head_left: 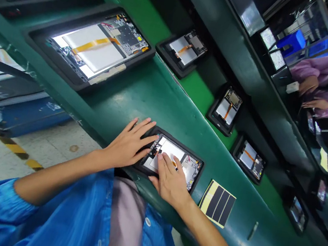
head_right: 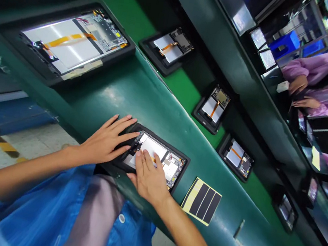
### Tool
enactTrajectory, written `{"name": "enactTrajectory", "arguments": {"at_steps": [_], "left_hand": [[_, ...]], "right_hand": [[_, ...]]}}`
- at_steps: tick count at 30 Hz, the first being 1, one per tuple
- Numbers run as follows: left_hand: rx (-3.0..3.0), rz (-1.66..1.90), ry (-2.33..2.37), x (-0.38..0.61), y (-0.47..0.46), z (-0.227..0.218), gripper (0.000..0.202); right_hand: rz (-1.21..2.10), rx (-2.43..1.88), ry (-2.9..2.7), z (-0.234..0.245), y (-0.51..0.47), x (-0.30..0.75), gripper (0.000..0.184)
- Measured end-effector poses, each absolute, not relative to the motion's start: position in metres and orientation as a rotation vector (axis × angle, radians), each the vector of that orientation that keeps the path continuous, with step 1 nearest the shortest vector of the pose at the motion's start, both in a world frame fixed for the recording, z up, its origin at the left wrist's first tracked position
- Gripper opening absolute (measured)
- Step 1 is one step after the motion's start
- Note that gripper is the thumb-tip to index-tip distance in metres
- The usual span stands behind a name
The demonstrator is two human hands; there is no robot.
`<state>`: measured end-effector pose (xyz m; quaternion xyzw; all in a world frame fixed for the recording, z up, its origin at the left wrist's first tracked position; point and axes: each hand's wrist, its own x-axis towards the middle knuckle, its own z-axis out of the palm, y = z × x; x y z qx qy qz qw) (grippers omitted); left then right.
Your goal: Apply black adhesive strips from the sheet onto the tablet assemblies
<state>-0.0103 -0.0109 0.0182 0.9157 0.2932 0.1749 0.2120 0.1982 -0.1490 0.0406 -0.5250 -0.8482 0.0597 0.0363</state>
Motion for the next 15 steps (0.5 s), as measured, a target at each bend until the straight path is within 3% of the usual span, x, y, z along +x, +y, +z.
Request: {"name": "enactTrajectory", "arguments": {"at_steps": [8, 15], "left_hand": [[2.476, 0.389, 0.809, 0.001, 0.001, 0.015, 0.050], [2.450, 0.383, 0.811, 0.002, 0.000, 0.015, 0.055]], "right_hand": [[0.173, -1.594, -2.632, 0.040, -0.143, 0.201, 0.074], [0.190, -1.431, -2.511, 0.032, -0.144, 0.217, 0.084]]}}
